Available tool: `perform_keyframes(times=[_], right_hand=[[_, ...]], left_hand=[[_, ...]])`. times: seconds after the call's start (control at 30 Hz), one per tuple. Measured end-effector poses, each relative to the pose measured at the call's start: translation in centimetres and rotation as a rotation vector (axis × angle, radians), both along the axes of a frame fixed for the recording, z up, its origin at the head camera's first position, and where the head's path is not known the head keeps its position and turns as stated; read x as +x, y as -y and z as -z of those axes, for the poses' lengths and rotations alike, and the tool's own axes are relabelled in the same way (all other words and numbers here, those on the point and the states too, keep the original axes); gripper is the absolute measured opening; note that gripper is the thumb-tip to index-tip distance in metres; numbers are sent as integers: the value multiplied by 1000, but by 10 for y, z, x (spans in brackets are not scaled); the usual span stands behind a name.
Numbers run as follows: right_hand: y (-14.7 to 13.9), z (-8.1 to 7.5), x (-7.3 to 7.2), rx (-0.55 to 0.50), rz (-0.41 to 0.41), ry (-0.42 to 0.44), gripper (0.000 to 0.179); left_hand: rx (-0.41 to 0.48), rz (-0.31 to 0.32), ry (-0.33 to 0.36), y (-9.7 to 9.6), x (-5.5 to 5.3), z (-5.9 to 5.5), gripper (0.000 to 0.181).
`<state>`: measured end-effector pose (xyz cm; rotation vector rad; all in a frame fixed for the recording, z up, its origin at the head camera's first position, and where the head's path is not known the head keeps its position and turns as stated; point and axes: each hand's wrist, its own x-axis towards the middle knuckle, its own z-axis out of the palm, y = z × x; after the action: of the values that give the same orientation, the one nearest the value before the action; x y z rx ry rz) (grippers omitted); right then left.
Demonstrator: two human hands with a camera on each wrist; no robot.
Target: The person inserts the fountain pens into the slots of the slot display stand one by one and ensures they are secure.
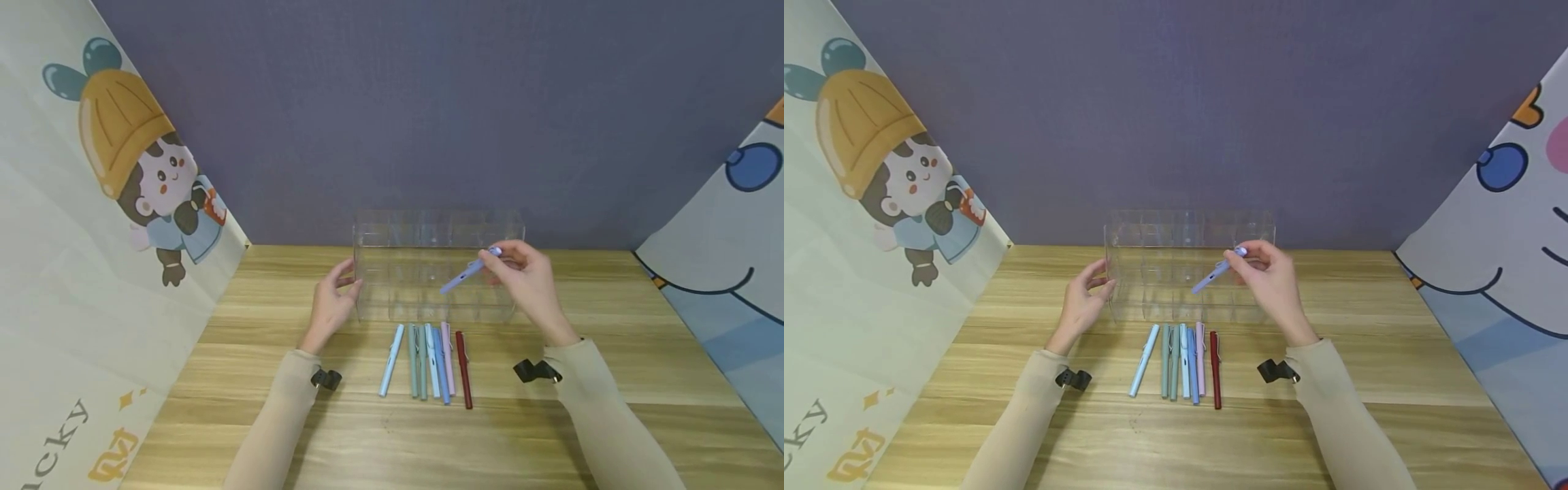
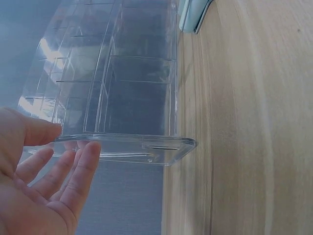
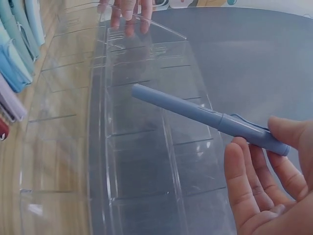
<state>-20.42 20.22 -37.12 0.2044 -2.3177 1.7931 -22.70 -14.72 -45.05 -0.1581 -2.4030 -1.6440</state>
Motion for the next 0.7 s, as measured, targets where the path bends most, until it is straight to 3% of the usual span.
perform_keyframes(times=[0.47,0.7], right_hand=[[13,-15,-12,-27,-42,-20,32],[22,-23,-19,-51,-25,-31,31]], left_hand=[[-23,-4,-10,-2,1,2,53],[-11,3,-14,-2,1,2,53]])
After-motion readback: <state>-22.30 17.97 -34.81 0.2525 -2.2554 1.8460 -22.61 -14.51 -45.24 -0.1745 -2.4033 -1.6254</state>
